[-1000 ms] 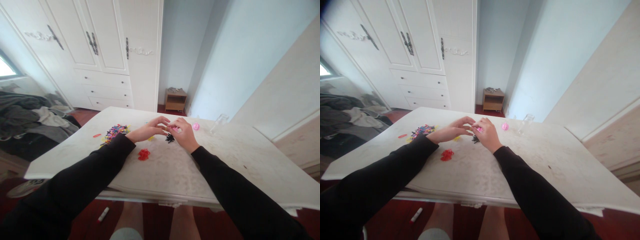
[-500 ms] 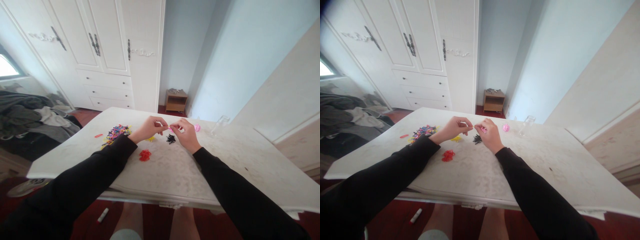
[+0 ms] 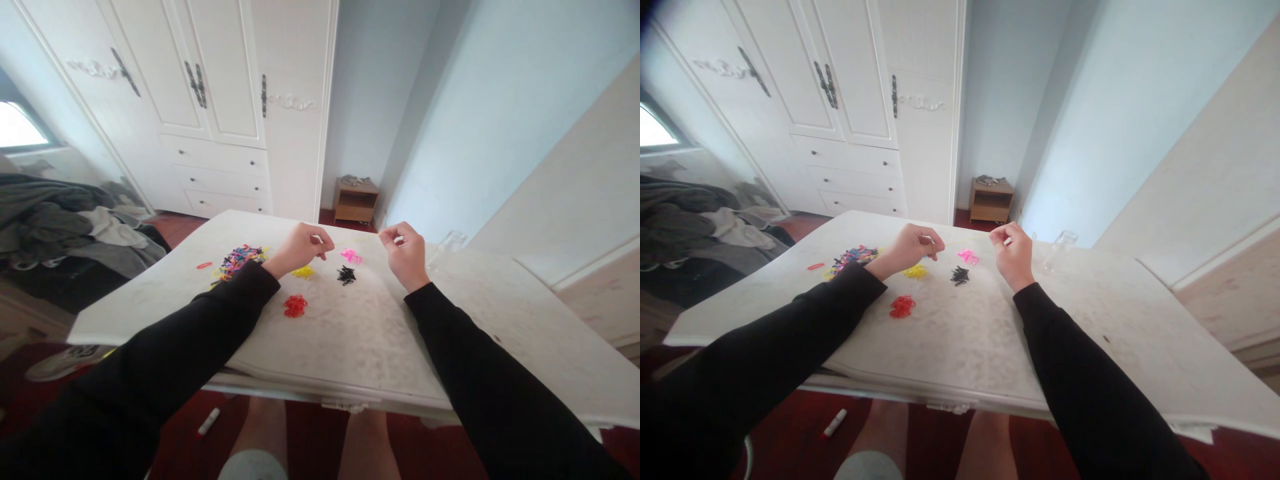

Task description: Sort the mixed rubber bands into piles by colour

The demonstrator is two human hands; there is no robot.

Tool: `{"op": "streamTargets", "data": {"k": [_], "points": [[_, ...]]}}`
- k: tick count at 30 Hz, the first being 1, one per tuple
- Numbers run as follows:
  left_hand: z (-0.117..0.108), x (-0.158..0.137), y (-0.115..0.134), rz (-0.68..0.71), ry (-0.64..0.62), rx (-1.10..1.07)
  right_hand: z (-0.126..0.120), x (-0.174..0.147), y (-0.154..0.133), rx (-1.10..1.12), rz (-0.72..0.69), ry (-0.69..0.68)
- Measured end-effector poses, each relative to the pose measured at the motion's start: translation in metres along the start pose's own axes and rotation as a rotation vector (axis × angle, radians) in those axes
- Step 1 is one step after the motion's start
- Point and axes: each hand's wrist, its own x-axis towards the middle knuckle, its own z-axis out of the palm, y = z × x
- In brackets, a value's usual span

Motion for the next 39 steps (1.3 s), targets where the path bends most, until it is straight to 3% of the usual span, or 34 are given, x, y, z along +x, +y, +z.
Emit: {"op": "streamTargets", "data": {"k": [4, 10, 12, 17, 24, 33, 39], "points": [[-0.001, -0.001, -0.001, -0.004, 0.004, 0.008, 0.006, -0.006, -0.005, 0.029, -0.040, -0.080], [-0.025, 0.002, 0.003, 0.009, 0.118, 0.075, 0.001, -0.004, 0.003, 0.029, 0.027, -0.006], [-0.034, 0.001, 0.007, 0.031, 0.057, 0.129, 0.001, -0.005, 0.007, 0.018, 0.007, -0.024], [-0.049, -0.005, 0.011, 0.062, -0.247, 0.338, 0.007, -0.010, 0.004, -0.011, -0.097, -0.128], [-0.052, -0.011, 0.006, 0.057, -0.387, 0.447, 0.009, -0.012, 0.005, 0.001, -0.120, -0.167], [-0.054, -0.010, 0.010, 0.127, -0.280, 0.511, 0.010, -0.013, 0.006, -0.018, -0.135, -0.191], [-0.058, -0.005, 0.000, 0.170, -0.059, 0.396, 0.012, -0.013, 0.007, -0.011, -0.120, -0.232]]}}
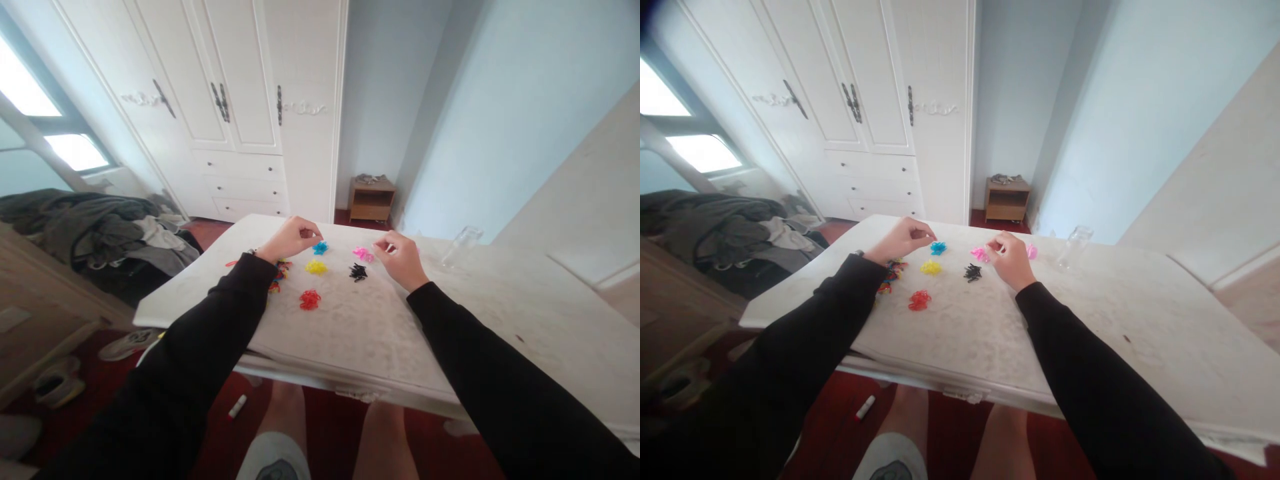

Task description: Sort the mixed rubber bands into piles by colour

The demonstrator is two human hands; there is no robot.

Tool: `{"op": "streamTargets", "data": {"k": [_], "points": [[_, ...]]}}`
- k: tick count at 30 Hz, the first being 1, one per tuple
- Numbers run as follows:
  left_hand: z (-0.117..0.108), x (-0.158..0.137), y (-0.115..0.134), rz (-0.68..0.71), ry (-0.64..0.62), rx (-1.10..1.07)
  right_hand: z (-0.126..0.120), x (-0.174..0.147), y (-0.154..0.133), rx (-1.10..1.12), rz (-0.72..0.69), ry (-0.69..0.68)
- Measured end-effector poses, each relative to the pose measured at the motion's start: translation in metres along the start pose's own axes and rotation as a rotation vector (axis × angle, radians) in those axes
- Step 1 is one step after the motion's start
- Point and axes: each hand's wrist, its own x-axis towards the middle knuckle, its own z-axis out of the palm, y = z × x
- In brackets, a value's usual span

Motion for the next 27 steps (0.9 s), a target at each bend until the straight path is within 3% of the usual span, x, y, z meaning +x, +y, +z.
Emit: {"op": "streamTargets", "data": {"k": [4, 8, 11, 14, 17, 19, 27], "points": [[-0.003, 0.003, -0.005, -0.027, 0.253, -0.027, 0.002, 0.000, 0.005, 0.003, 0.005, -0.010], [-0.012, 0.010, -0.007, -0.114, 0.588, -0.221, 0.004, 0.000, 0.014, 0.007, 0.018, -0.047], [-0.030, 0.011, -0.007, -0.160, 0.675, -0.284, 0.004, 0.000, 0.019, 0.013, 0.020, -0.045], [-0.055, 0.002, -0.012, -0.210, 0.507, -0.170, 0.003, 0.001, 0.022, 0.009, 0.016, -0.050], [-0.078, -0.017, -0.021, -0.345, 0.134, 0.045, 0.003, 0.001, 0.024, 0.002, -0.008, -0.074], [-0.089, -0.032, -0.029, -0.401, 0.001, 0.096, 0.004, 0.000, 0.026, 0.005, -0.016, -0.086], [-0.113, -0.073, -0.063, -0.522, -0.236, 0.170, 0.004, 0.000, 0.038, -0.012, -0.003, -0.078]]}}
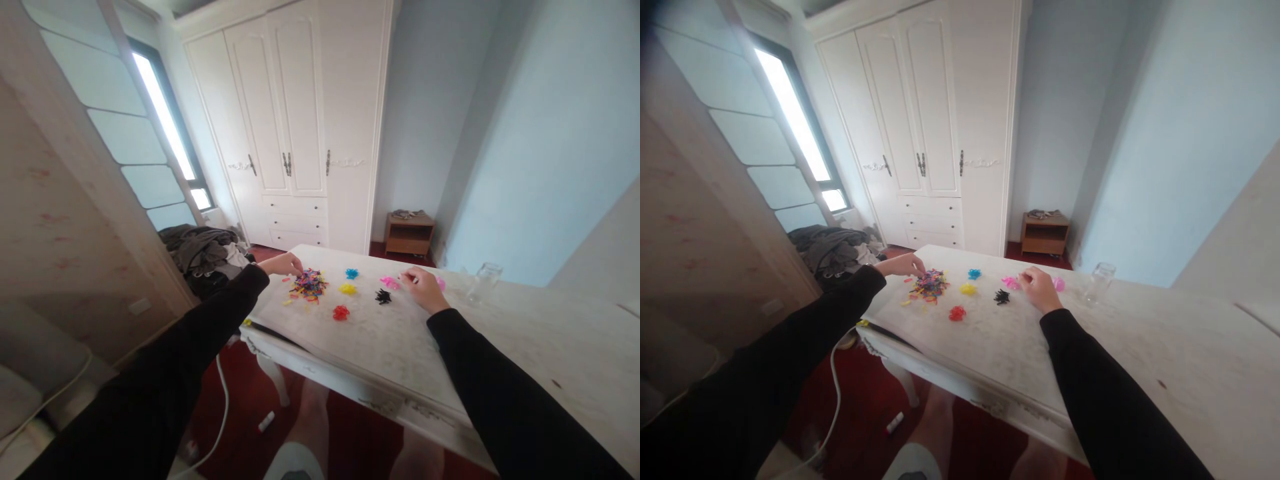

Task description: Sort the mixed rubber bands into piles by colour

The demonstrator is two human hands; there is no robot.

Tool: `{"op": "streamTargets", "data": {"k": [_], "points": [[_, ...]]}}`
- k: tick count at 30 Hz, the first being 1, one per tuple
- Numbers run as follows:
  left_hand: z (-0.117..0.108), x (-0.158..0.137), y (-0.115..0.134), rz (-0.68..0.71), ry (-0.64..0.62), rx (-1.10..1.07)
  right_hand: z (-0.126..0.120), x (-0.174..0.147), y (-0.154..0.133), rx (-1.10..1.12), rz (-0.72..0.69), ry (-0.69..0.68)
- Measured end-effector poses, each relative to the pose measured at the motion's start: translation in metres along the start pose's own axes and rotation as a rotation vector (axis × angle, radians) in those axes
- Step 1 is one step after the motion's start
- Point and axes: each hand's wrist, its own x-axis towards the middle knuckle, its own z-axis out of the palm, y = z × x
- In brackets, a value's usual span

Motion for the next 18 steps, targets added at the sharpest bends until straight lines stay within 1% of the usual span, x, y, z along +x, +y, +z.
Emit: {"op": "streamTargets", "data": {"k": [4, 7, 12, 18], "points": [[-0.003, -0.003, -0.015, -0.033, -0.024, 0.016, -0.001, 0.000, 0.001, -0.008, 0.016, -0.014], [-0.004, -0.007, -0.018, -0.072, -0.033, 0.011, -0.002, 0.000, 0.000, -0.002, 0.016, -0.031], [-0.012, -0.019, -0.010, -0.102, -0.032, -0.029, -0.004, 0.000, -0.003, -0.001, 0.006, -0.050], [-0.022, -0.035, 0.005, -0.083, -0.047, -0.057, -0.004, 0.000, -0.002, -0.013, -0.010, -0.050]]}}
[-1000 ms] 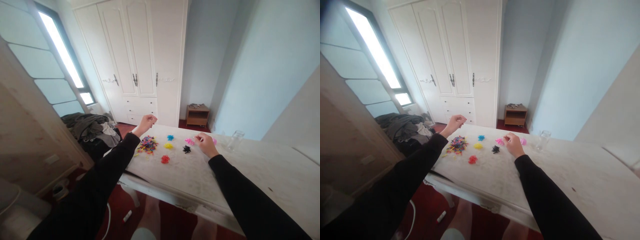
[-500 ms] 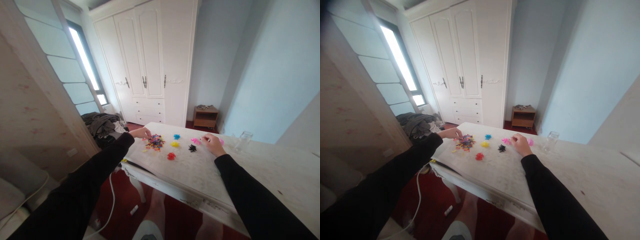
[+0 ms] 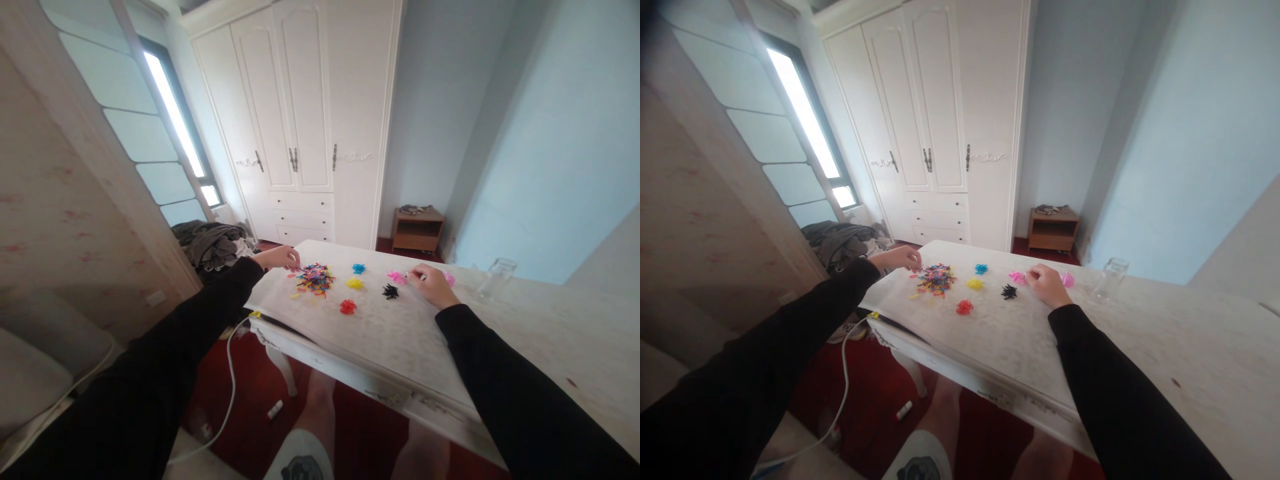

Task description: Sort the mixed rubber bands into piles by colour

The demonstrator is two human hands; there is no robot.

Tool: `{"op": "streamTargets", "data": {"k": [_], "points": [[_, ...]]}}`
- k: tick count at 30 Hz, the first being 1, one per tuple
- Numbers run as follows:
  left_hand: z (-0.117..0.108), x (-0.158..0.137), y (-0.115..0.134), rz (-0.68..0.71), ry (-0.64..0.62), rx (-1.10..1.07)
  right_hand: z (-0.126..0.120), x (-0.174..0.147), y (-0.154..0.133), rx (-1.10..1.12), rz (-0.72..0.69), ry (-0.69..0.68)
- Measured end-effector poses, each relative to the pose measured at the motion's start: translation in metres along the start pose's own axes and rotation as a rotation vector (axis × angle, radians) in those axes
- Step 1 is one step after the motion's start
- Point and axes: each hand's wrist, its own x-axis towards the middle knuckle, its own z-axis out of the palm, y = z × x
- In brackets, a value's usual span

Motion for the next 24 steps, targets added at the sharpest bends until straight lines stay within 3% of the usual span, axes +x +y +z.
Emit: {"op": "streamTargets", "data": {"k": [11, 24], "points": [[0.001, -0.001, -0.001, -0.013, 0.053, -0.041, 0.000, -0.001, 0.001, -0.008, 0.006, -0.008], [0.003, 0.004, -0.019, -0.079, -0.045, 0.124, -0.001, 0.000, 0.001, -0.013, 0.001, -0.034]]}}
